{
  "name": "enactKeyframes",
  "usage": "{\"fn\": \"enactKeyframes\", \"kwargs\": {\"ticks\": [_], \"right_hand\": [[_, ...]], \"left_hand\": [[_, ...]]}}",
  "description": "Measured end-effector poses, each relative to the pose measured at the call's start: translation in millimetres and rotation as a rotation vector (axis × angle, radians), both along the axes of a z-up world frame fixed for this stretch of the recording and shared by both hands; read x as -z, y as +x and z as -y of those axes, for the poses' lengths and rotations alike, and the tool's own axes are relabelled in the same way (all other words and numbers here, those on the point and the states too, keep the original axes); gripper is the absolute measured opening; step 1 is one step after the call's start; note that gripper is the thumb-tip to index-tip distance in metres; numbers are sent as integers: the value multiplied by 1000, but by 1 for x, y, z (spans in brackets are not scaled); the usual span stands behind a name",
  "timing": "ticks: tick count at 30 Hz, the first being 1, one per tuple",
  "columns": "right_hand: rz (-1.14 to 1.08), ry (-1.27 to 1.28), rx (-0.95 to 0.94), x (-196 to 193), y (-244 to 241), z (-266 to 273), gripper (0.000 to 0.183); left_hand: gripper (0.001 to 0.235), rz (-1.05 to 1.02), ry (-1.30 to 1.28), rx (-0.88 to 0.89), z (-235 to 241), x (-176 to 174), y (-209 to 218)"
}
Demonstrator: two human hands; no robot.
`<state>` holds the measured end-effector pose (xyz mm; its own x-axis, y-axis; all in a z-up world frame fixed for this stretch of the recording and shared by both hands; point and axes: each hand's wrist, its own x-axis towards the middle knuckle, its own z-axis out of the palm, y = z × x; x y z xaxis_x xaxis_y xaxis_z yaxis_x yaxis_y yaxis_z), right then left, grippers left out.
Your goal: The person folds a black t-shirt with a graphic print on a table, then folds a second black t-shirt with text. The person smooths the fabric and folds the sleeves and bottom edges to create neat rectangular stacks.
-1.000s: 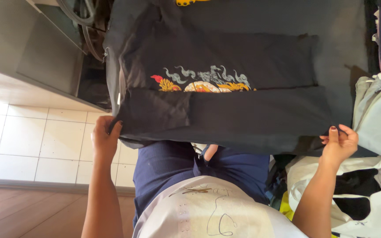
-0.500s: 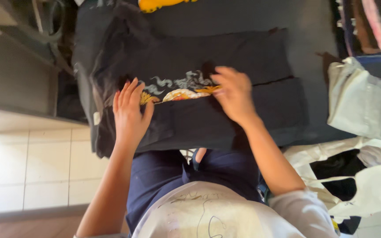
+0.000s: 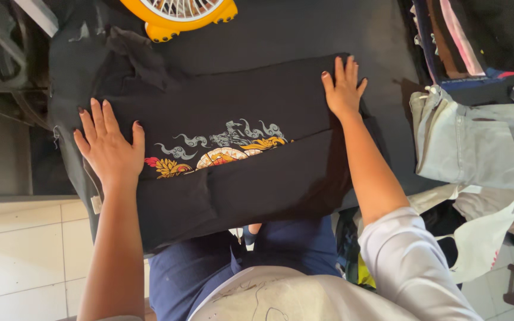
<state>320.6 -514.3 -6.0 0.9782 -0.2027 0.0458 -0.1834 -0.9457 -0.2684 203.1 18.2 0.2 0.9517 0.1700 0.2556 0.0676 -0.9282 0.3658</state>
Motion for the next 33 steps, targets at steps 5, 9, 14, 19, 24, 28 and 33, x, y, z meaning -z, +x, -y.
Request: {"fn": "enactKeyframes", "kwargs": {"ticks": [5,9,14,19,24,28,33], "right_hand": [[44,-43,57,29,38,32,57],[279,-40,-24,45,41,48,44],[388,68,38,36,33,54,26],[583,312,-184,0,16,71,38],[354,782,-146,-22,-5,86,24],[331,1035,-118,-45,-45,117,28],[122,1411,-58,-46,-111,125,27]], "left_hand": [[71,31,-1,-11,3,-7,-2],[70,67,-10,-12,-1,2,-3],[60,157,-157,-79,-17,20,15],[42,43,-235,-254,-48,30,56],[38,36,-701,-51,-76,17,77],[24,41,-1081,117,-86,-7,43],[25,38,-845,206,-86,-24,-29]]}}
